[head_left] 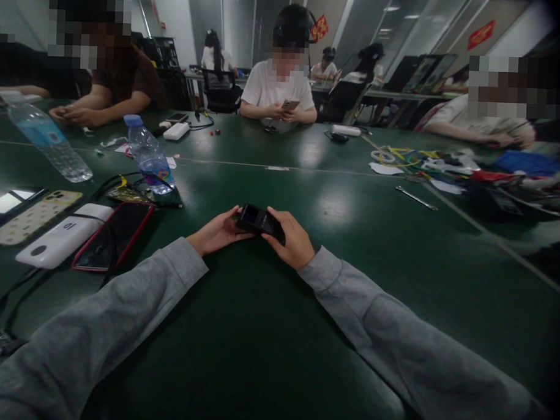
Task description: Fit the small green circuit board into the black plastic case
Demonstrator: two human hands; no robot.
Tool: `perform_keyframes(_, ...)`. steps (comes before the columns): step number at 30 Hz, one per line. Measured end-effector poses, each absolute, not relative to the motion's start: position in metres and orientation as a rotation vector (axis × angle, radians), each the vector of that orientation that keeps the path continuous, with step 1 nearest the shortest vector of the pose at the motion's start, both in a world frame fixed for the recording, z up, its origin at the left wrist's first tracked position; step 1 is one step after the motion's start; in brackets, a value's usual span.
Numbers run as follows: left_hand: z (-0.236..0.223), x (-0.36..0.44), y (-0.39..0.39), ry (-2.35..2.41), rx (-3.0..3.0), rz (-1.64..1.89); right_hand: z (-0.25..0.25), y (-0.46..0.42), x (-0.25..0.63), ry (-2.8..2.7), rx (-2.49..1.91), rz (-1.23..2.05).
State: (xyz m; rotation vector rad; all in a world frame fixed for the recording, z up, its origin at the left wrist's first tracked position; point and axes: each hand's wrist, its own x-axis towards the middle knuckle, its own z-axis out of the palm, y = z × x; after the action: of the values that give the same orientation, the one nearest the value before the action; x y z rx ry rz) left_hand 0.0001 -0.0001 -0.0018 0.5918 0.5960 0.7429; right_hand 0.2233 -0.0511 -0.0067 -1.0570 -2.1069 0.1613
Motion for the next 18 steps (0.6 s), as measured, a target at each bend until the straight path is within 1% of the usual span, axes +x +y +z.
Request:
perform_keyframes(4,-0.002,-0.002,0.000,0.551,0.637,0.728,-0.003,-0.053,0.228,-1.986,-1.023,0.088)
perform_keyframes(8,0.001,-0.001,-0.004,0.515,0.707,0.761,-0.002,-0.050,0.236,-1.830,-1.086,0.018)
perform_keyframes(18,0.004,0.000,-0.005,0.574,0.682,0.761,-0.010,-0.019,0.256,-1.624,-1.238,0.070)
